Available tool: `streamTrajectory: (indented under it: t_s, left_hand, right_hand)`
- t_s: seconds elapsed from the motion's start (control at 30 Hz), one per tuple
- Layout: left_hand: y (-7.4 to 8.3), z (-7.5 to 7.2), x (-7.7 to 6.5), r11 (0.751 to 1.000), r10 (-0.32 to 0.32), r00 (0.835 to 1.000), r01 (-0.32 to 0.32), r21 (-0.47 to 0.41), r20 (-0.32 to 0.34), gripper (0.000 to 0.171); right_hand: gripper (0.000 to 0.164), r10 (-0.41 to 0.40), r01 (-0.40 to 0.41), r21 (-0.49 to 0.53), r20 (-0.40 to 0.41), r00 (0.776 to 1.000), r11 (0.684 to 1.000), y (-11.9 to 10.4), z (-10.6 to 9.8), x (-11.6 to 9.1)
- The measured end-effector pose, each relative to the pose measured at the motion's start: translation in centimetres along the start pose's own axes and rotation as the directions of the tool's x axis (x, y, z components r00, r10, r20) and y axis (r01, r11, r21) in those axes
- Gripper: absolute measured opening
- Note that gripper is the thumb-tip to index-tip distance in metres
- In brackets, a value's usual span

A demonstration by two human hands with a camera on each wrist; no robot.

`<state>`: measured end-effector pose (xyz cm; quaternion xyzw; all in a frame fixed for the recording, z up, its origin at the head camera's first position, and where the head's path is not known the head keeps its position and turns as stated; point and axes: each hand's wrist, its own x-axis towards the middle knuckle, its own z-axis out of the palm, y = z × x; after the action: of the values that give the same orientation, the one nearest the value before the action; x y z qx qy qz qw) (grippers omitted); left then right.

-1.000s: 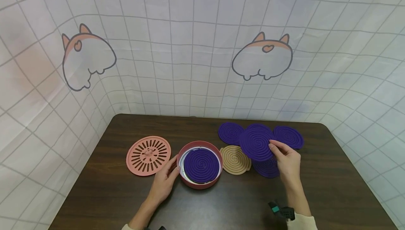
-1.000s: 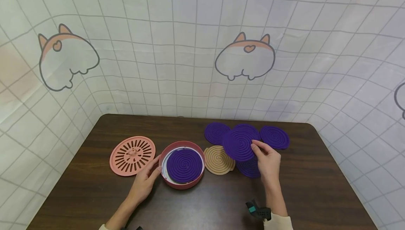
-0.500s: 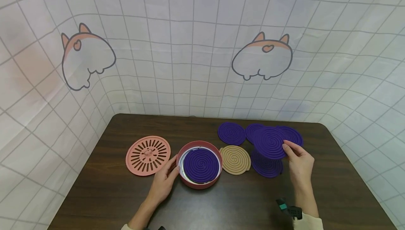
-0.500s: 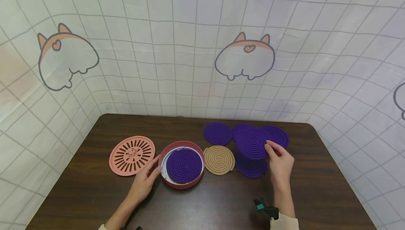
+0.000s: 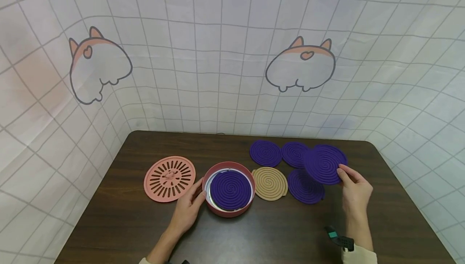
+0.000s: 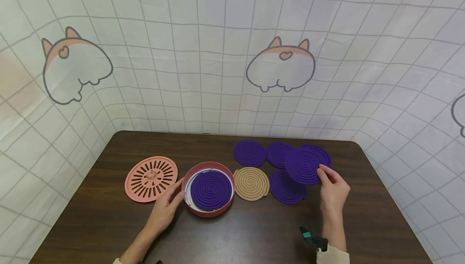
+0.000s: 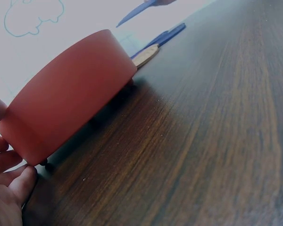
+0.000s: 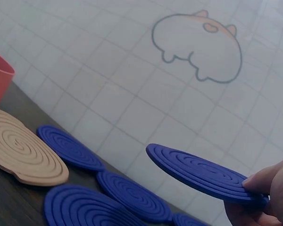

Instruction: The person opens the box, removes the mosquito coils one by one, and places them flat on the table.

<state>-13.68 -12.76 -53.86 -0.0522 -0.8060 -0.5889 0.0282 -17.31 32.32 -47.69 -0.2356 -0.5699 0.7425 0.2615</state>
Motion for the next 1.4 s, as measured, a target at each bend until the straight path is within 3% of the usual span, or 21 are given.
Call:
streamTrajectory:
  t_s: [0.5, 0.8, 1.03, 1.4]
  left_hand:
    - [0.0, 0.0, -0.1, 1.0, -0.003, 1.0, 0.003, 0.003, -0.008, 0.048]
    - [0.1, -0.1, 0.0, 1.0, -0.004, 1.0, 0.004, 0.006, -0.003, 0.048]
    - [-0.1, -0.1, 0.0, 0.999, 0.048, 0.999, -0.048, 0.01, -0.011, 0.049]
    - [-0.3, 0.0, 0.0, 0.999, 0.029, 1.0, -0.029, 0.014, -0.009, 0.049]
  right_hand:
    - [0.013, 0.039, -0.04, -0.012, -0.098, 0.994, 0.999, 0.4, -2.5, 1.3]
    - [0.015, 0.054, -0.067, -0.09, -0.136, 0.989, 0.994, 1.1, -4.0, 1.9]
    - [0.014, 0.064, -0.087, -0.142, -0.159, 0.985, 0.986, 1.3, -4.6, 2.1]
    - [0.015, 0.07, -0.129, -0.276, -0.212, 0.975, 0.952, 1.2, -6.3, 2.5]
